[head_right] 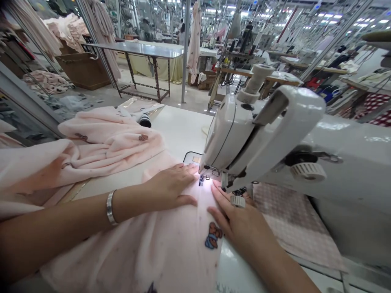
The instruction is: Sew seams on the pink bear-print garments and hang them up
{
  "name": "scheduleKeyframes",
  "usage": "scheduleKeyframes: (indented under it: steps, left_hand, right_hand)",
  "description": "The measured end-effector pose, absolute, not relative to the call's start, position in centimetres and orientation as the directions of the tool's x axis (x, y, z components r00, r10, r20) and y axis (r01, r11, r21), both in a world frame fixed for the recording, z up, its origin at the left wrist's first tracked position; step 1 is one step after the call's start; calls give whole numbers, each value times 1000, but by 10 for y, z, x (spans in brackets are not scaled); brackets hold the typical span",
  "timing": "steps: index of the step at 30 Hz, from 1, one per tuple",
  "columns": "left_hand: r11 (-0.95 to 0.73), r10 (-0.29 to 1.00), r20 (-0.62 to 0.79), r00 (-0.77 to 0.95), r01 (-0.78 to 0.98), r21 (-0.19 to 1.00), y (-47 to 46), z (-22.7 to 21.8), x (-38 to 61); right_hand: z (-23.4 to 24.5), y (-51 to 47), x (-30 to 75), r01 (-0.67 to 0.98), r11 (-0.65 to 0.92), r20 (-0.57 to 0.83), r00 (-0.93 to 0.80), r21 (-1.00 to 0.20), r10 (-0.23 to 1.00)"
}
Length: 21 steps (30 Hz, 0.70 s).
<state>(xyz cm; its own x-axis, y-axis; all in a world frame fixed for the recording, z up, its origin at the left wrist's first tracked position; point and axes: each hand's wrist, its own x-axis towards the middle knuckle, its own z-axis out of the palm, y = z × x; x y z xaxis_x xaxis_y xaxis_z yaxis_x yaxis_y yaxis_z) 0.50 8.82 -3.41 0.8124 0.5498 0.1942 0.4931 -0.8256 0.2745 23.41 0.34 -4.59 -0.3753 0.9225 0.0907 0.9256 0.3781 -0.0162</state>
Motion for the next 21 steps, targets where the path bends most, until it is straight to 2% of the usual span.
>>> scheduleKeyframes:
  steps: [7,15,17,21]
  left_hand:
    - [-813,568,182,803,513,275,99,-33,10]
    - [-811,568,216,794,496,310,102,-38,10]
    - [-817,562,235,793,489,305,102,-37,10]
    - [-819,565,255,785,496,290,101,-38,11]
  right_hand:
    - [-55,13,243,967,249,56,-246,-55,968]
    - [-60,16,246,958,278,62,-273,-75,960]
    - [-60,17,247,954,277,53,-273,-116,961]
    - [-59,21,250,937,217,101,-196,-273,975]
